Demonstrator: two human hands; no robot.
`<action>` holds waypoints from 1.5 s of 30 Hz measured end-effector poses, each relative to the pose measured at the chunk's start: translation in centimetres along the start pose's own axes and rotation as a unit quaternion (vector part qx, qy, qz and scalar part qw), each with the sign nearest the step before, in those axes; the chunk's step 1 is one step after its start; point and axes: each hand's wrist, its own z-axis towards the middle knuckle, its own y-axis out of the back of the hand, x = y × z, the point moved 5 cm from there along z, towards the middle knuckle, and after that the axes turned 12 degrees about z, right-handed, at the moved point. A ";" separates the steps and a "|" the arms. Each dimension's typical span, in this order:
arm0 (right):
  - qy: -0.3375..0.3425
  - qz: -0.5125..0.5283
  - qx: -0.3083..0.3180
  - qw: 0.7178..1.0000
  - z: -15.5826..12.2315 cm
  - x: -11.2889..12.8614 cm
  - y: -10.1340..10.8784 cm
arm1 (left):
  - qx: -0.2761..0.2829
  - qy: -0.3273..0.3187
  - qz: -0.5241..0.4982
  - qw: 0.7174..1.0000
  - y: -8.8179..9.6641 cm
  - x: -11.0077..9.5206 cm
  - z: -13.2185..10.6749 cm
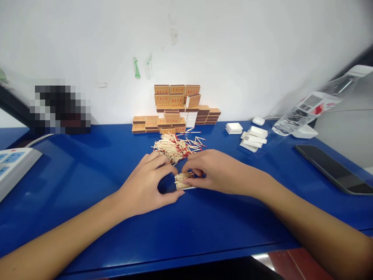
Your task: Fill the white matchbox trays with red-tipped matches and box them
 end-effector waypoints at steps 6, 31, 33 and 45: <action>0.003 0.021 -0.009 1.000 0.0 -0.5 0.1 | 0.003 -0.004 -0.008 1.000 -0.1 0.0 0.2; -0.006 0.002 0.015 1.000 -1.0 0.0 0.4 | -0.011 -0.030 -0.010 0.999 0.0 0.3 0.1; -0.014 0.009 0.015 1.000 -0.8 -0.2 0.1 | -0.013 -0.033 -0.008 0.999 0.0 0.2 0.1; -0.005 0.038 0.018 0.999 -0.5 -0.5 -0.2 | -0.055 -0.081 -0.019 0.995 0.3 0.6 0.0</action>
